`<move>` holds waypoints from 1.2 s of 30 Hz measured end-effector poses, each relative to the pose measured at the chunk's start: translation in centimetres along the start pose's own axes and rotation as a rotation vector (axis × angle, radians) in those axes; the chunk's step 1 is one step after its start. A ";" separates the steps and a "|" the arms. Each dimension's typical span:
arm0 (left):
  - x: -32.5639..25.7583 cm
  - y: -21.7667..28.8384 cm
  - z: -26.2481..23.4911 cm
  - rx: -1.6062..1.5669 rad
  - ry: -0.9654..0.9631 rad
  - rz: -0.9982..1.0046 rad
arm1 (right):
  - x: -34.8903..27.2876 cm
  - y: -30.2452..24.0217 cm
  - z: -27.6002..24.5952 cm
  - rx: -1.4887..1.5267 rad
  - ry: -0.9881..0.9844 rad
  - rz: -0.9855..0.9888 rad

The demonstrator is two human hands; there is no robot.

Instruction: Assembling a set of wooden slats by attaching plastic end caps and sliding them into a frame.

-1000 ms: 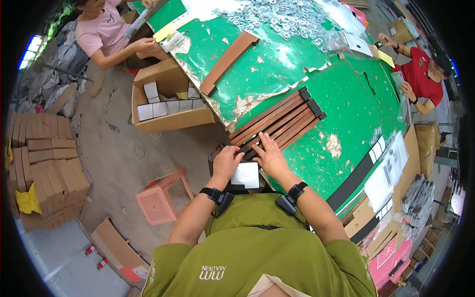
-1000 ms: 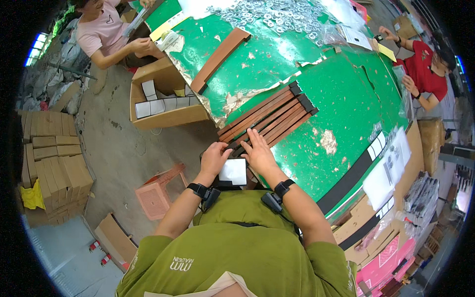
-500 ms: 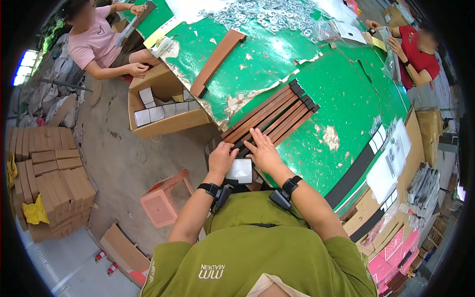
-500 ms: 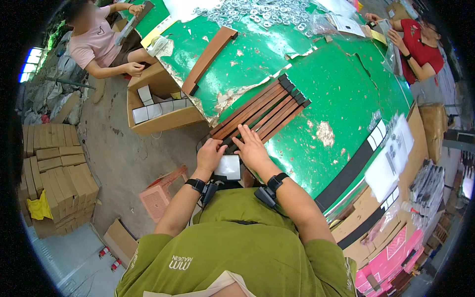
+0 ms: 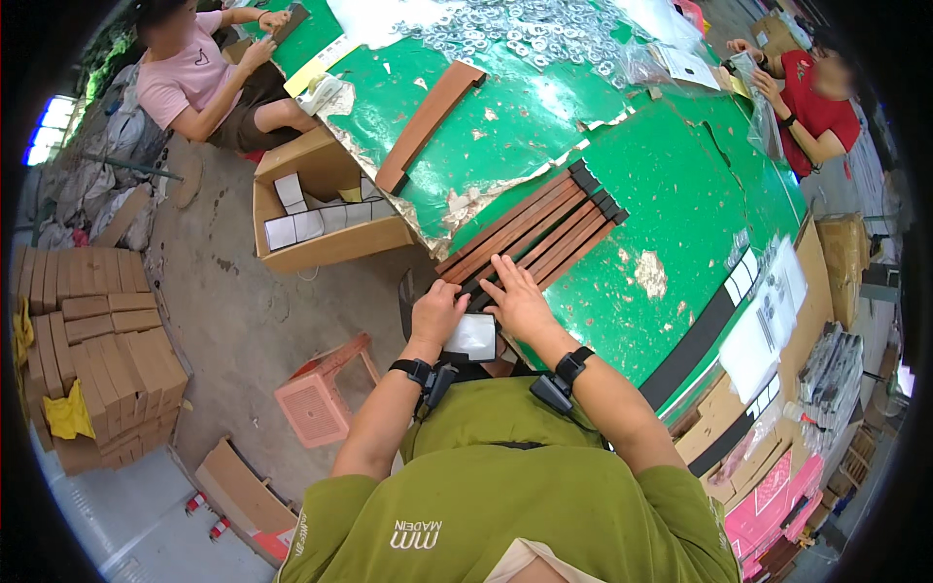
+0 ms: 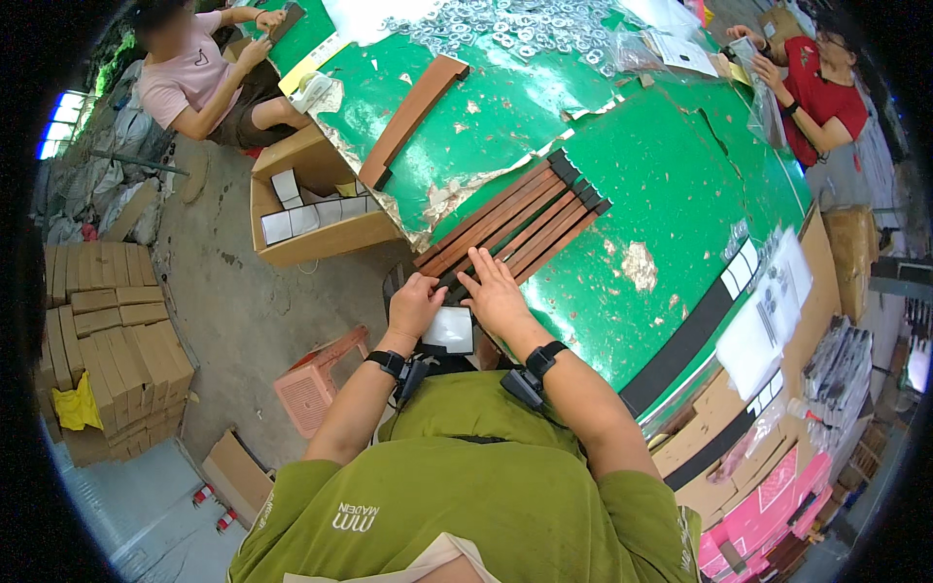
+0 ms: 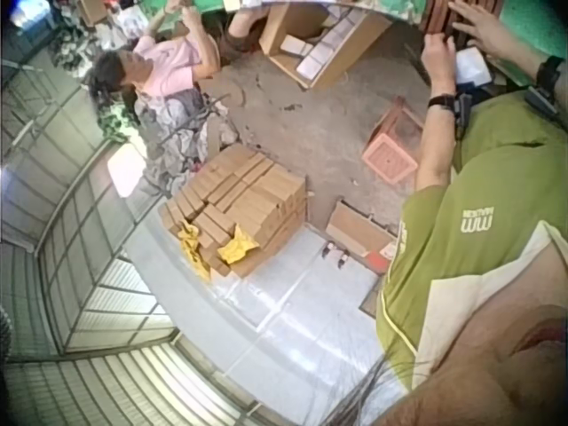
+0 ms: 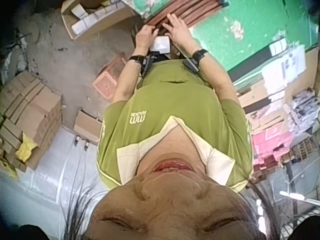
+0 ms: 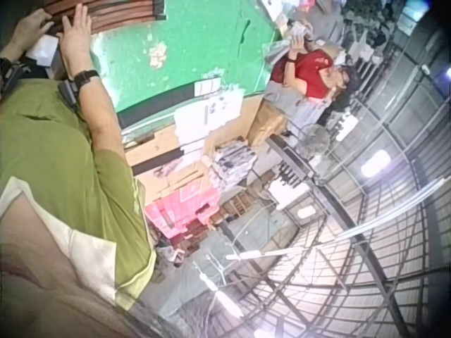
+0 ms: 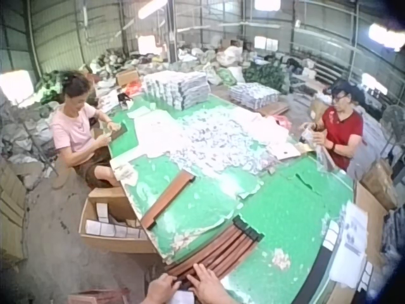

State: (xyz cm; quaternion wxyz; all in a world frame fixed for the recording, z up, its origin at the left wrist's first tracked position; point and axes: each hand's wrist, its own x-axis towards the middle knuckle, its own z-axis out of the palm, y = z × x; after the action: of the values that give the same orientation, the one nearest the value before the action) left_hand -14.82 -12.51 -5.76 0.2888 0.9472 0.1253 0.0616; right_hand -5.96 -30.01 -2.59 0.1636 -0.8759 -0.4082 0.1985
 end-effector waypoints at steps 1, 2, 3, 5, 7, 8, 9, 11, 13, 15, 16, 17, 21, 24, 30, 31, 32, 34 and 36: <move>-0.1 -0.1 0.1 0.013 0.008 0.007 | 0.0 -0.1 -0.1 -0.006 -0.008 0.001; -0.1 -0.1 0.2 0.011 0.012 0.005 | 0.0 -0.1 -0.3 -0.009 -0.008 -0.002; -0.2 -0.2 0.3 0.013 0.022 0.019 | 0.0 -0.2 -0.4 -0.019 -0.021 -0.003; -0.4 -0.3 0.4 0.014 0.037 0.031 | 0.1 -0.4 -0.4 -0.032 -0.035 -0.008; -0.4 -0.4 0.5 0.014 0.071 0.083 | 0.2 -0.6 0.0 0.013 -0.023 0.038; -0.5 -0.4 0.5 0.013 0.072 0.076 | 0.2 -0.6 0.0 0.011 -0.029 0.034; -0.5 -0.5 0.5 0.020 0.077 0.096 | 0.1 -0.7 0.0 -0.009 -0.004 0.022; -0.5 -0.5 0.5 0.025 0.080 0.106 | 0.1 -0.9 0.2 -0.030 0.012 0.006; -0.4 -0.6 0.4 0.048 0.064 0.129 | 0.2 -0.9 0.6 -0.083 0.050 -0.006; -0.3 -0.7 0.4 0.050 0.061 0.123 | 0.3 -0.9 0.7 -0.102 0.054 -0.013; -0.4 -0.7 0.3 0.055 0.057 0.125 | 0.4 -0.9 0.7 -0.119 0.066 -0.016; -0.4 -0.6 0.1 0.053 0.058 0.121 | 0.4 -0.8 0.7 -0.120 0.063 -0.018; -1.2 -0.4 -0.3 0.042 0.046 0.083 | 0.4 -0.8 0.5 -0.116 0.037 -0.013; -1.9 -0.6 0.0 -0.010 0.090 0.012 | 0.4 -1.0 0.4 -0.132 0.027 -0.006; -1.4 -1.1 0.0 -0.037 0.096 0.016 | 0.4 -1.0 0.4 -0.119 0.021 0.002; -1.3 -1.1 0.0 -0.030 0.090 0.044 | 0.4 -1.0 0.4 -0.122 0.018 0.006; -1.2 -1.1 -0.1 -0.032 0.093 0.046 | 0.4 -1.1 0.3 -0.124 0.020 0.006; -1.1 -0.8 0.0 -0.002 0.064 0.044 | 0.4 -1.3 0.0 -0.126 0.004 0.021; -1.0 -0.8 0.1 0.001 0.083 0.065 | 0.3 -1.3 -0.1 -0.127 0.013 0.022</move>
State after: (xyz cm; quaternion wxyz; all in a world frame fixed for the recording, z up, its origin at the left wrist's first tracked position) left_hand -15.95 -12.19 -6.37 0.2808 0.9475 0.1063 0.1100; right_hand -6.56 -29.02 -2.01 0.1080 -0.8901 -0.4095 0.1683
